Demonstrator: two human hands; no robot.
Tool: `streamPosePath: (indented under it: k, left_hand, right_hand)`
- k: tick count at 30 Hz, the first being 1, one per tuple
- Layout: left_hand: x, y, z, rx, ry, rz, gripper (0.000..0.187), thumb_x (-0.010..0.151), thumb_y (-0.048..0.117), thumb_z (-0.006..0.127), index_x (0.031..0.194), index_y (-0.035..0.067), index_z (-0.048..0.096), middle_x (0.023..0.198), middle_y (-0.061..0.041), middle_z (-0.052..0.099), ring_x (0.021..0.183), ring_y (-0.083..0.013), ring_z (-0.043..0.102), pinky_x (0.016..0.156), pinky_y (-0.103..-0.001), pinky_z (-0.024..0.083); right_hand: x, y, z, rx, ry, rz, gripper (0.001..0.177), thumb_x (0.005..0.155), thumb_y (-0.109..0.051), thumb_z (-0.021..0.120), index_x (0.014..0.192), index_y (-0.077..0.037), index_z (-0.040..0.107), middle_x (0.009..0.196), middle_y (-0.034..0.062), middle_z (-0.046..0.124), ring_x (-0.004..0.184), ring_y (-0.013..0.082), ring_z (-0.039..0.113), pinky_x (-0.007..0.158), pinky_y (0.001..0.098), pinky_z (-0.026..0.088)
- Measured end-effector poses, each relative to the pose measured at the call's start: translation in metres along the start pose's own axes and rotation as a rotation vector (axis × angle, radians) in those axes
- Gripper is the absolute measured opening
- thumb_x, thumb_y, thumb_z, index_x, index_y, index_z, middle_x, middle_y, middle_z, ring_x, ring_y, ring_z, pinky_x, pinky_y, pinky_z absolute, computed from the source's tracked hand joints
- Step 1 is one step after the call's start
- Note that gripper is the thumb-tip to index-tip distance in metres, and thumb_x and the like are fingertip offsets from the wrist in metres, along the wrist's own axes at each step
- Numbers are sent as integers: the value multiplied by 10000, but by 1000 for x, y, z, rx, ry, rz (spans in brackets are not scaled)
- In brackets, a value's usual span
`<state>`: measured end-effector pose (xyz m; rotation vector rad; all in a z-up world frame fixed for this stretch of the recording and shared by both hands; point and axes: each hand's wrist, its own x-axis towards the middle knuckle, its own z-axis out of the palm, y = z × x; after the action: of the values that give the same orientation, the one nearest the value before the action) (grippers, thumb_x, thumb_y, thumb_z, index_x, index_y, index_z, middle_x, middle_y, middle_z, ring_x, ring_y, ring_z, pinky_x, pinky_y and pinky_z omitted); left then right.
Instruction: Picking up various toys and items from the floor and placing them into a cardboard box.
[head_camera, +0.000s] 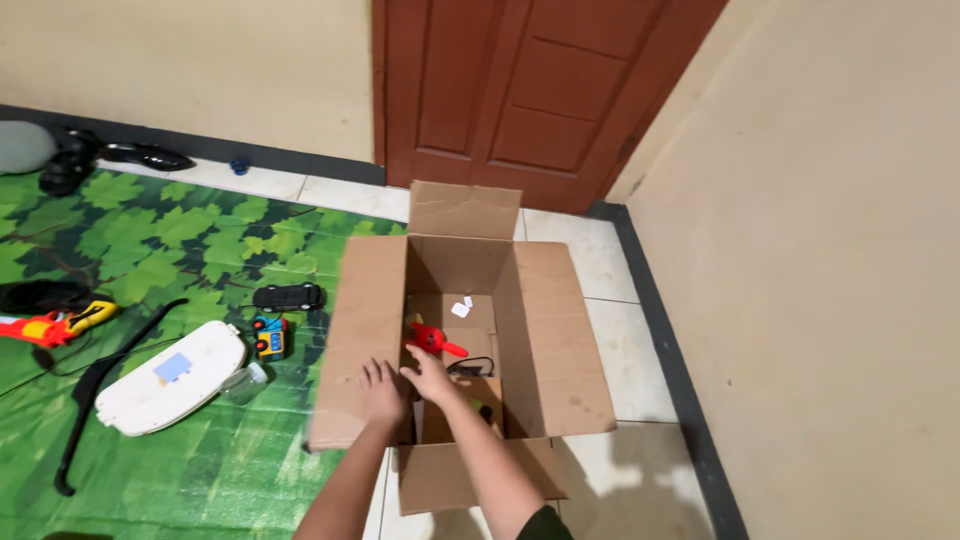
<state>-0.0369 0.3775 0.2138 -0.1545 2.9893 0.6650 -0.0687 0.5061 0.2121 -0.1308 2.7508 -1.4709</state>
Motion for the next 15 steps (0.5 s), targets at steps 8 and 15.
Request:
streamPosePath:
  k: [8, 15]
  left_hand:
    - [16, -35, 11, -464, -101, 77, 505, 824, 220, 707, 1305, 77, 649, 1279, -264, 650, 1175, -414, 645, 1015, -449, 518]
    - [28, -48, 20, -859, -235, 119, 542, 723, 222, 809, 1210, 20, 682, 1041, -169, 786, 902, -267, 760, 834, -377, 582]
  right_hand:
    - [11, -12, 46, -55, -8, 114, 610, 911, -228, 733, 1478, -151, 522, 1159, 242, 721, 1030, 358, 712, 925, 426, 563]
    - [12, -69, 32, -16, -21, 457, 823, 875, -111, 618, 1611, -314, 314, 1036, 252, 711, 890, 408, 738, 825, 473, 595]
